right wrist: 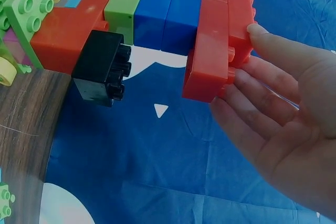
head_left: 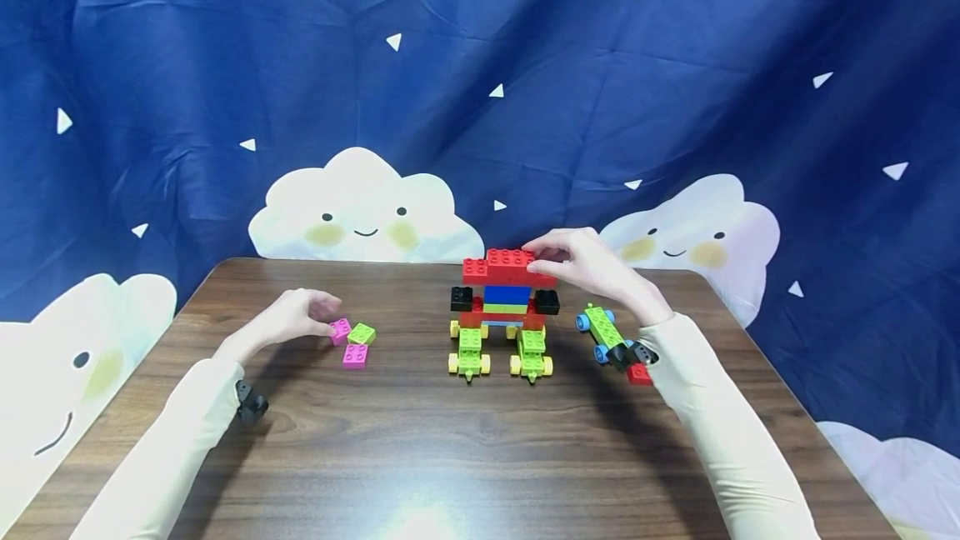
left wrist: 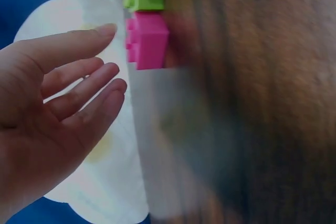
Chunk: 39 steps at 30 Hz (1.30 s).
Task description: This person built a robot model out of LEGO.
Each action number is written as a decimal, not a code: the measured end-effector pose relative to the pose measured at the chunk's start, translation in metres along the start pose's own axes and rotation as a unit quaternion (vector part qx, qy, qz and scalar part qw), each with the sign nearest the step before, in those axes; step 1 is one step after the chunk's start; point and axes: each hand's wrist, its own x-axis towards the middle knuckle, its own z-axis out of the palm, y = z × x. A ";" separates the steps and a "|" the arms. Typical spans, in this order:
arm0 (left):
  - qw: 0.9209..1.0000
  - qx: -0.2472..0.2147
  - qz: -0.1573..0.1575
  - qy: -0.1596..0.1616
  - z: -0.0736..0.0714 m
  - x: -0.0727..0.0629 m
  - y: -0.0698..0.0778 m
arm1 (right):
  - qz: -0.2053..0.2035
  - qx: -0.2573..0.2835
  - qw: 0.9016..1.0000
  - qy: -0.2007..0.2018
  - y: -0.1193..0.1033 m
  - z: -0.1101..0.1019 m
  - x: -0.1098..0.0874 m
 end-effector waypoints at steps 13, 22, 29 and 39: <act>0.999 0.050 0.017 -0.004 0.011 0.003 -0.001 | 0.003 0.010 1.000 -0.003 0.000 -0.001 0.000; 0.999 0.049 0.012 -0.004 0.005 0.004 0.000 | 0.004 0.011 1.000 -0.002 0.002 0.000 0.000; 0.999 0.024 0.014 0.016 -0.013 0.007 0.013 | 0.012 0.012 1.000 -0.012 0.000 -0.003 0.000; 0.998 -0.034 0.046 0.012 -0.031 0.022 0.060 | 0.011 0.018 1.000 -0.017 0.000 -0.003 0.000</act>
